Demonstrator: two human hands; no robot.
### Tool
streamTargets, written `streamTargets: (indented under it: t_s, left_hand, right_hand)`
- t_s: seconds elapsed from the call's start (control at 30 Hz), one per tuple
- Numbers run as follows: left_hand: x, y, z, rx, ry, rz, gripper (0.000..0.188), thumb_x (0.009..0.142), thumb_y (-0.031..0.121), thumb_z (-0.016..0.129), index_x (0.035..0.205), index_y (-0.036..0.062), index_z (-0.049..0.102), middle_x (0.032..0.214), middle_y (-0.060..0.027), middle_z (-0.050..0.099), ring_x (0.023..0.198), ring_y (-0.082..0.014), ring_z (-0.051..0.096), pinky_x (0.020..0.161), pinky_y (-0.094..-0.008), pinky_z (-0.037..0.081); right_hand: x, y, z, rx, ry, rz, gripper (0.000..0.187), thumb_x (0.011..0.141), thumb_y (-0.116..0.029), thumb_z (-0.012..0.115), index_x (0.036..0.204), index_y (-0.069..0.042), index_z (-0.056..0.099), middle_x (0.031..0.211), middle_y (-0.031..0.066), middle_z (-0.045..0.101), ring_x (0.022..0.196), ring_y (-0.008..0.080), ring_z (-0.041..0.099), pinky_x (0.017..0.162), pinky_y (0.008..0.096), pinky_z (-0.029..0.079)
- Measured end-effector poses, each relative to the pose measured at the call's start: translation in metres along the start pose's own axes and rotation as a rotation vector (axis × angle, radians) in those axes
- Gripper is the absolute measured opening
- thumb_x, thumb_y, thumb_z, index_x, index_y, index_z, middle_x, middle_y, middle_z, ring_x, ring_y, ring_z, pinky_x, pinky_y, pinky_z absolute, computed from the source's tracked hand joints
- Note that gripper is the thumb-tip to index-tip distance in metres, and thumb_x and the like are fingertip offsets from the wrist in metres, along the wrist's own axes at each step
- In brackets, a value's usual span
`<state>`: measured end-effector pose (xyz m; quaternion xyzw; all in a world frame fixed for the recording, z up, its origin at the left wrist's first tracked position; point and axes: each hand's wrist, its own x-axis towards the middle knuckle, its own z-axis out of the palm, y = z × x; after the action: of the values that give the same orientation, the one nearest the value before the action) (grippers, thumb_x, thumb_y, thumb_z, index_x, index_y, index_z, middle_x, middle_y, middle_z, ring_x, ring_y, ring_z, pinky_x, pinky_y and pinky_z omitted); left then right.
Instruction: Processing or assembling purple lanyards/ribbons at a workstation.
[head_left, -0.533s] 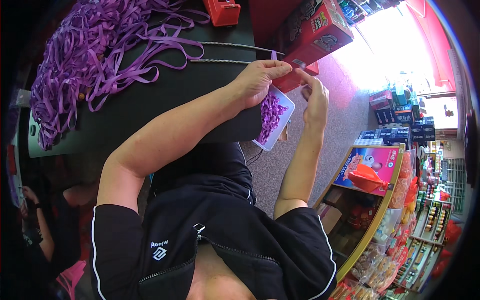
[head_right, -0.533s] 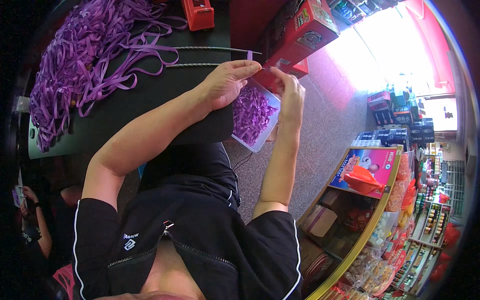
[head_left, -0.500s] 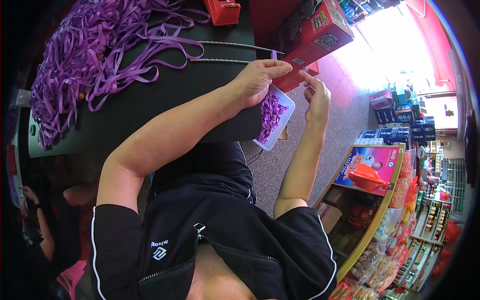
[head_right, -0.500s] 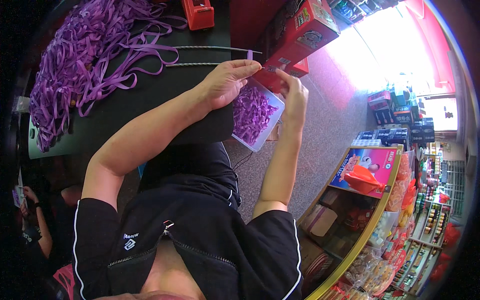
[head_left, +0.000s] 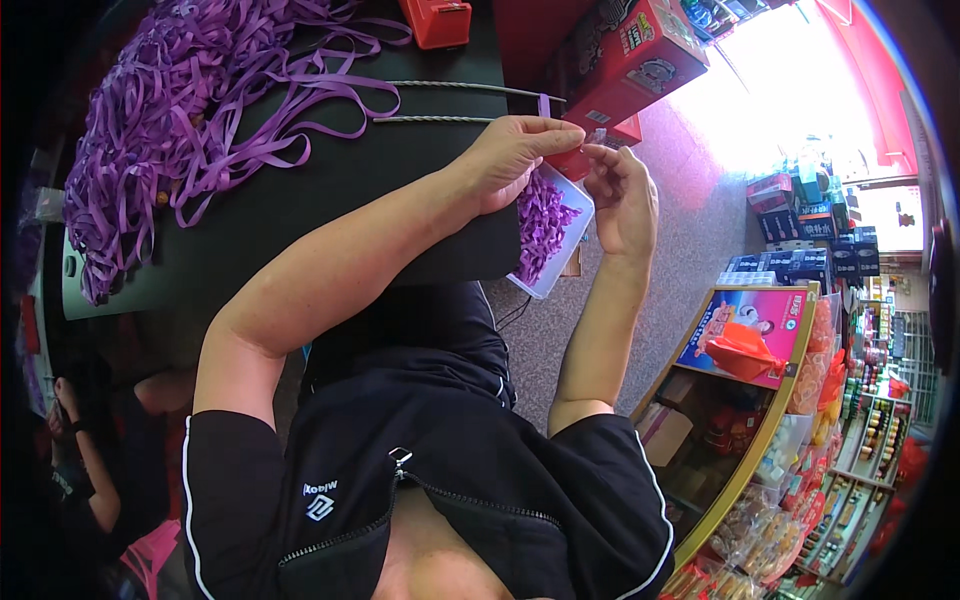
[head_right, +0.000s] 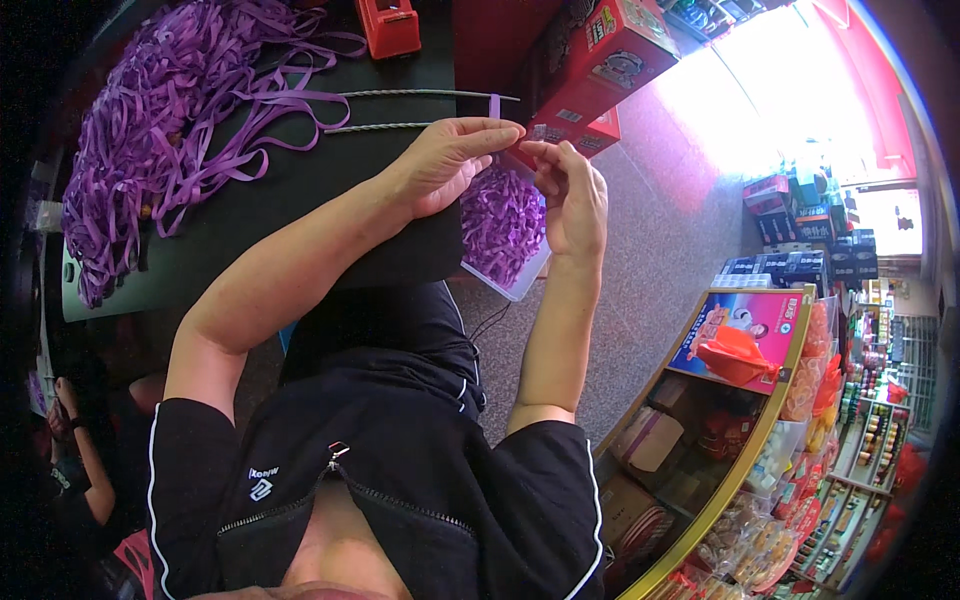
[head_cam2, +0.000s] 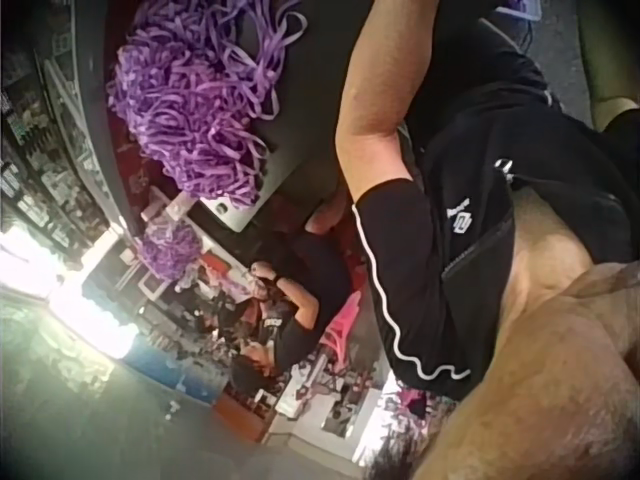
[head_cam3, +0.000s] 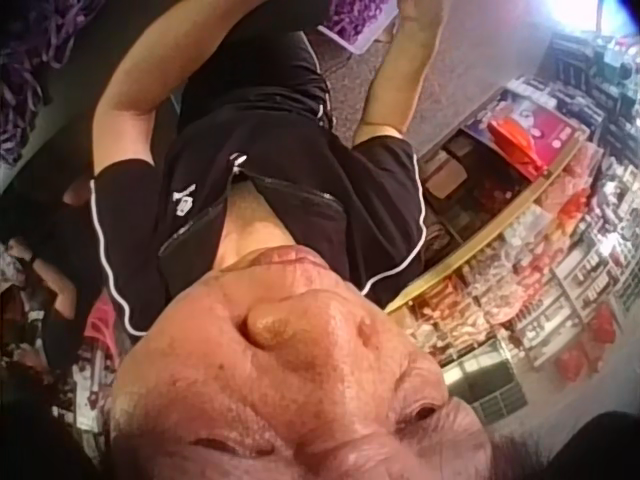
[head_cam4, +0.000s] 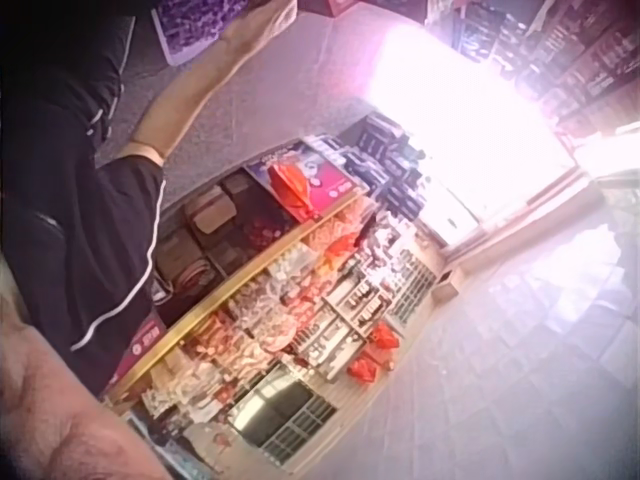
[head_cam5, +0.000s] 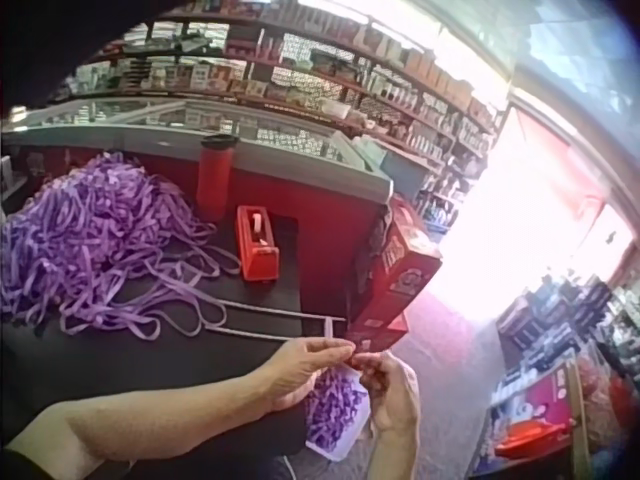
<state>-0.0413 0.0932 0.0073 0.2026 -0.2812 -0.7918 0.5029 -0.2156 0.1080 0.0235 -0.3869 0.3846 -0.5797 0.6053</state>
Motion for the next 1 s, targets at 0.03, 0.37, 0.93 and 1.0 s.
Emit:
streamTargets:
  t_s: [0.03,0.37,0.93,1.0]
  left_hand:
    - [0.0,0.0,0.0,0.009,-0.004,-0.004,0.025,0.084,0.015,0.07,0.104,0.0,0.066,0.101,-0.0083,0.065,0.102,-0.0163,0.056,0.099,-0.0331,0.037]
    - [0.0,-0.002,-0.001,0.022,0.025,0.001,0.021,0.085,0.013,0.068,0.099,-0.0017,0.066,0.099,-0.0101,0.066,0.101,-0.0171,0.057,0.098,-0.0337,0.038]
    - [0.0,-0.003,0.004,0.007,0.063,0.003,0.02,0.087,0.013,0.063,0.1,-0.003,0.064,0.1,-0.0089,0.063,0.1,-0.018,0.055,0.097,-0.031,0.037]
    - [-0.001,-0.001,0.003,0.008,0.066,0.006,0.022,0.087,0.013,0.063,0.102,-0.0028,0.064,0.106,-0.0093,0.061,0.106,-0.0185,0.052,0.099,-0.0318,0.035]
  right_hand:
    - [-0.001,0.001,0.002,-0.023,-0.004,-0.022,0.024,0.091,-0.015,0.057,0.094,0.007,0.067,0.091,0.0107,0.068,0.072,0.0083,0.055,0.066,0.0215,0.044]
    - [-0.005,0.007,0.014,-0.256,-0.043,-0.137,0.012,0.087,-0.006,0.064,0.093,0.003,0.068,0.089,0.0075,0.068,0.083,0.01,0.061,0.079,0.0221,0.046]
    - [0.004,0.026,0.009,-0.084,-0.151,-0.424,0.01,0.087,-0.002,0.058,0.09,0.002,0.067,0.092,0.0039,0.056,0.089,0.0119,0.053,0.083,0.0267,0.04]
    - [0.003,0.024,0.009,-0.009,-0.148,-0.408,0.01,0.086,-0.001,0.058,0.089,0.002,0.067,0.09,0.0041,0.057,0.089,0.012,0.053,0.084,0.0266,0.039]
